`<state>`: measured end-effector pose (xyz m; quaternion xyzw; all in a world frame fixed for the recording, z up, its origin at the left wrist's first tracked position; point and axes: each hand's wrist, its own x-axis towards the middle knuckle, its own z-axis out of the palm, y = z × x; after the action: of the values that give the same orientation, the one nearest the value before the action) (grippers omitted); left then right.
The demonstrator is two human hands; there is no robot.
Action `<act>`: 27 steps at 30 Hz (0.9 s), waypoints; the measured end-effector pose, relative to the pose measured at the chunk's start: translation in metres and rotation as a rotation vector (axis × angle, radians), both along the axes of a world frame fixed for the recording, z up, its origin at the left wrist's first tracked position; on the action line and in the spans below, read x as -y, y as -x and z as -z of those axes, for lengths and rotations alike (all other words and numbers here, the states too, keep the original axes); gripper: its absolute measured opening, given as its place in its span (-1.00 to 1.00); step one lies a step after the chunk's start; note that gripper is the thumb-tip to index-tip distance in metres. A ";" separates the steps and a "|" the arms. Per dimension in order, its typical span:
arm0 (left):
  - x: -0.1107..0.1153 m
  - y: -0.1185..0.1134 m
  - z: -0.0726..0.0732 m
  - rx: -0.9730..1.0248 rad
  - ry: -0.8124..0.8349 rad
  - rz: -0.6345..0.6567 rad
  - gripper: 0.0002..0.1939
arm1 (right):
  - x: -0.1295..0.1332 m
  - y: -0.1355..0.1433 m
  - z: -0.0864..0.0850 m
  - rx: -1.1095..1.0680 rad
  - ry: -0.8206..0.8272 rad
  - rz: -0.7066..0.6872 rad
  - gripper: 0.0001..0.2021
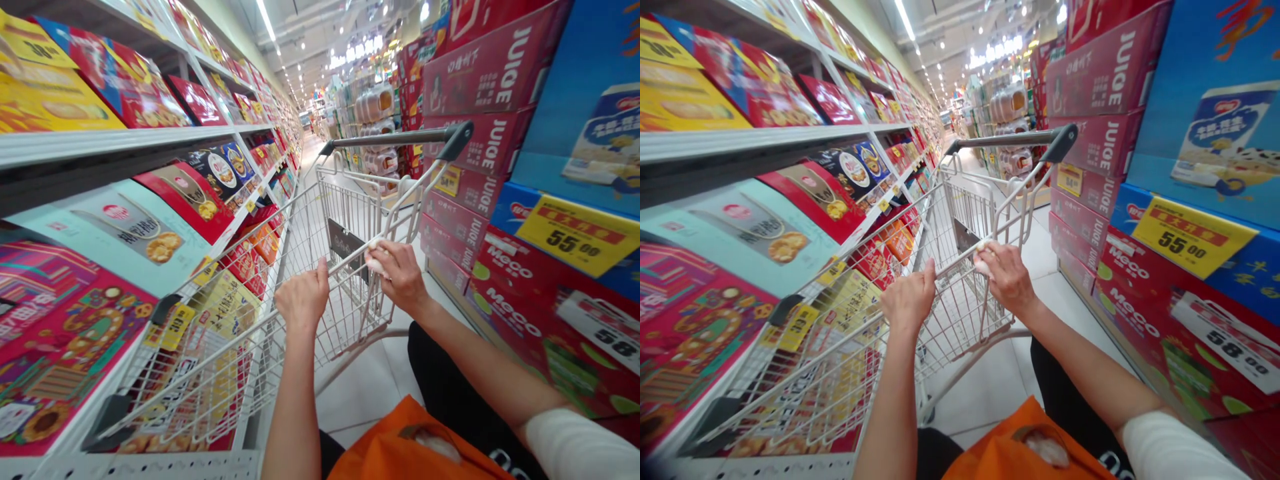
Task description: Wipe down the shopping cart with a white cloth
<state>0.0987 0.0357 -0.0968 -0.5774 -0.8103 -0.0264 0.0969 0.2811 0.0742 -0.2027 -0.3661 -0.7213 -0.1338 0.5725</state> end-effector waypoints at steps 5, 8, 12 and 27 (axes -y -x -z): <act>0.000 0.000 0.002 0.001 -0.016 0.016 -0.14 | 0.011 0.029 0.009 0.022 0.092 0.120 -0.46; 0.000 0.000 0.002 -0.007 -0.027 0.016 -0.14 | 0.019 0.041 0.016 0.018 0.118 0.142 -0.46; 0.001 0.000 0.002 -0.007 -0.025 0.009 -0.14 | 0.018 0.030 0.012 0.046 0.127 0.084 -0.47; 0.003 0.002 0.005 0.019 -0.044 0.015 -0.14 | 0.011 0.012 0.005 -0.126 0.001 -0.024 -0.53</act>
<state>0.0971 0.0328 -0.1020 -0.5809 -0.8060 -0.0504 0.1014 0.2695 0.0637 -0.2080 -0.3654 -0.6880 -0.1034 0.6184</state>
